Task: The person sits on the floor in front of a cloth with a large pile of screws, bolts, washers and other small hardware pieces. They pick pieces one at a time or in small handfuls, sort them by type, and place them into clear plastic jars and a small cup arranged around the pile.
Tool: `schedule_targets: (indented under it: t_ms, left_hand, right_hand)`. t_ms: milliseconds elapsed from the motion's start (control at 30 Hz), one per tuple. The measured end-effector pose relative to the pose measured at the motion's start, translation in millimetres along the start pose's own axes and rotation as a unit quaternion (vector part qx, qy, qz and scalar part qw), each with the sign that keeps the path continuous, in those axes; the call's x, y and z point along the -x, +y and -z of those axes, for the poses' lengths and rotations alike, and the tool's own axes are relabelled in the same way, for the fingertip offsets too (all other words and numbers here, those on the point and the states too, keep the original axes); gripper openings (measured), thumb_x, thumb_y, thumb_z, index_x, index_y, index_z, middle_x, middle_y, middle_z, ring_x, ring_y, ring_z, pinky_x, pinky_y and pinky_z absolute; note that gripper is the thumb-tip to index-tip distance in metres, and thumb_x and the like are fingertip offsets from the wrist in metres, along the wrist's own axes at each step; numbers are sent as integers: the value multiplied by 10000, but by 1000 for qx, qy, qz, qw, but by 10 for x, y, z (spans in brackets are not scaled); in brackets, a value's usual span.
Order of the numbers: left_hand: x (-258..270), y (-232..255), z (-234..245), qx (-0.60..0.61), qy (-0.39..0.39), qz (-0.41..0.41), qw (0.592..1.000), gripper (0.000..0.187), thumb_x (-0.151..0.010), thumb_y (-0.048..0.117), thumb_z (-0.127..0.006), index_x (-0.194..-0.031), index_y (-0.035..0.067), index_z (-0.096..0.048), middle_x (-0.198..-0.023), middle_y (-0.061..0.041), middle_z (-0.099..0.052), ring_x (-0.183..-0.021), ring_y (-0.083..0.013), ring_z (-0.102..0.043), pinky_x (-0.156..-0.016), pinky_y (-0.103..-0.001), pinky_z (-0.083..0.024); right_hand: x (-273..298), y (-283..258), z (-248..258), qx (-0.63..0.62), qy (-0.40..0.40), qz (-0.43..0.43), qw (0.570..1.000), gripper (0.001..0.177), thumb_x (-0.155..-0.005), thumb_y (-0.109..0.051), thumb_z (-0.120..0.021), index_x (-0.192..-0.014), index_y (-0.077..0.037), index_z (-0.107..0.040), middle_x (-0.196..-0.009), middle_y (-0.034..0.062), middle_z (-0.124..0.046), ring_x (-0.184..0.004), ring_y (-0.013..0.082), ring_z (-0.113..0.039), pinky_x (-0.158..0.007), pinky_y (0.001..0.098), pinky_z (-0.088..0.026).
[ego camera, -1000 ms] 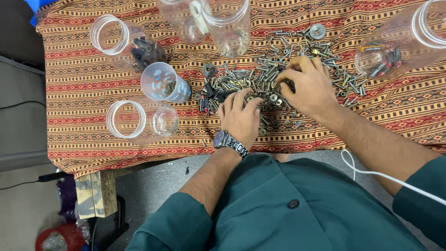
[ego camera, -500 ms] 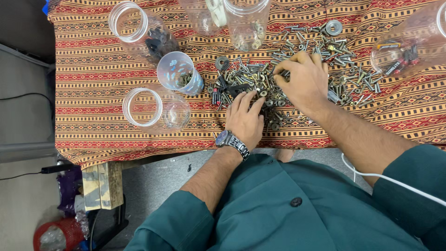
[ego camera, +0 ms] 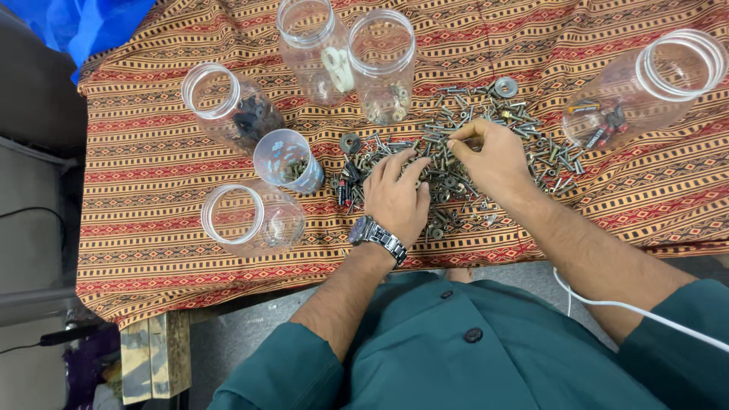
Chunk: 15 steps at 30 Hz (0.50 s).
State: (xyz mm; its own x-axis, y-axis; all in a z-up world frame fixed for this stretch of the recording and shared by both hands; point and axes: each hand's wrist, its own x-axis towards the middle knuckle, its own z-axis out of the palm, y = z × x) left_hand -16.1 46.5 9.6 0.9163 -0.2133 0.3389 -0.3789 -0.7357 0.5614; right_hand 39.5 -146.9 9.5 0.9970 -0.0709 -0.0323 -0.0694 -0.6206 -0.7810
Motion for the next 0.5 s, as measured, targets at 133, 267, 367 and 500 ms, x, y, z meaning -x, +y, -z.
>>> schedule_targets:
  t_ms: [133,267,367,500]
  left_hand:
    - [45,-64,-69,-24,-59,38,997,305,-874,166,-683,-1177,191,-708,-1296,-41,-615,-1257,-307,-524,-1042,-501,-416]
    - [85,-51,-145,-35,-111,31,993,268,-878,203,-685,-1143,205,-726,-1231,-14,-639,-1201,-282,-544,-992,-481,-419]
    - [54,37,-215,-34,-120,19,992,260,-884,219,-679,-1139,210,-730,-1190,-8,-649,-1169,-279,-552,-969,-478,-412]
    - [-75,130,-309,-23,-174,39,984,258,-914,233,-651,-1160,220,-725,-1137,-16,-663,-1124,-284,-577,-957,-484,-420]
  right_hand:
    - [113,159,89,23,100,171,980,136,-929,-130,-773,-978,-18,-713,-1063,120,-771,-990,236,-734,-893,353,-548]
    - [352,285,142,5,122,130,984,125,-919,-99,-754,-982,-10,-692,-1014,107,-758,-920,188,-725,-835,318,-562]
    - [540,322,220,-53,78,-19,995,153,-938,-128,-735,-1000,-6,-665,-878,88,-723,-769,126,-652,-693,300,-526]
    - [683,323,272,-17,50,-109,993,185,-946,-163,-723,-1026,-8,-661,-764,70,-695,-665,100,-608,-614,296,-506]
